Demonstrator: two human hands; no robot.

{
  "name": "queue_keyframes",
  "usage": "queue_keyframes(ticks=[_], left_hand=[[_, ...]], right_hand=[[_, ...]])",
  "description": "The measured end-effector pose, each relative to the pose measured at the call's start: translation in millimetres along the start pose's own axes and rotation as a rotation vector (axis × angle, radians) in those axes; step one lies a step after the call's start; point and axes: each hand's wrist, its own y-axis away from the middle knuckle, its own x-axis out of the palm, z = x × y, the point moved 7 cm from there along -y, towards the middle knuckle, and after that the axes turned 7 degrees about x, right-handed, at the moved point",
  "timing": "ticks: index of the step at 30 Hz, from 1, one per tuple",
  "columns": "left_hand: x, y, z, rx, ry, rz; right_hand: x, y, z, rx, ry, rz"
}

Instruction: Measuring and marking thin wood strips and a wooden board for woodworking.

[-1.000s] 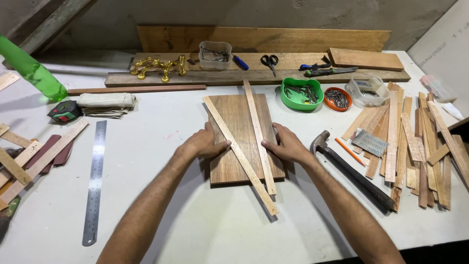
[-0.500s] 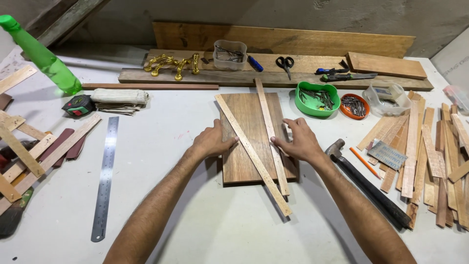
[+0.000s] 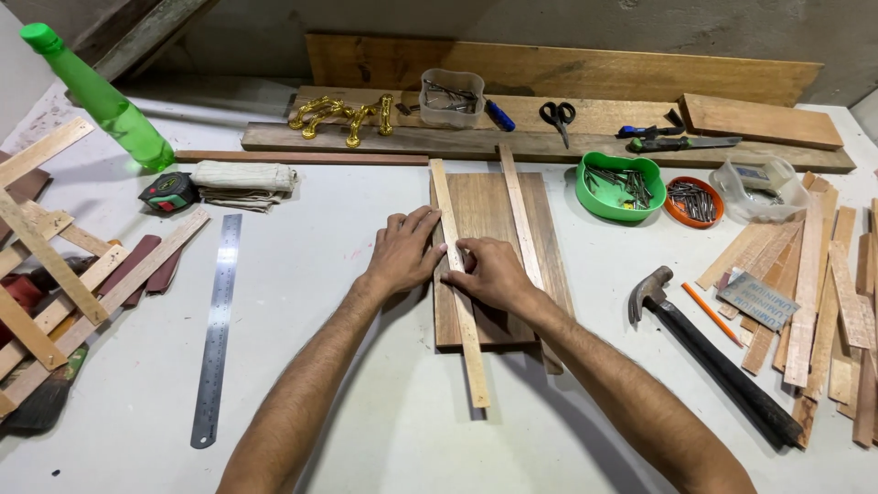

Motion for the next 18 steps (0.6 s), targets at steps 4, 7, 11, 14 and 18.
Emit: queue_keyframes(ticks=[4, 7, 11, 14, 18], left_hand=[[1.3, 0.5, 7.0, 0.022, 0.000, -0.035], [-1.6, 3.6, 8.9, 0.033, 0.001, -0.082], [-7.5, 12.1, -0.2, 0.031, -0.015, -0.111], [-9.0, 15.3, -5.1, 0.038, -0.037, -0.120], [-5.1, 16.1, -4.3, 0.079, -0.109, -0.175]], right_hand=[[4.3, -15.5, -3.0, -0.019, -0.049, -0.056], [3.9, -27.0, -12.7, -0.008, -0.122, -0.023], [-10.4, -30.1, -12.9, -0.098, 0.027, 0.009], [-12.6, -27.1, -17.2, -0.158, 0.200, -0.025], [-3.2, -28.4, -27.2, -0.189, 0.347, -0.008]])
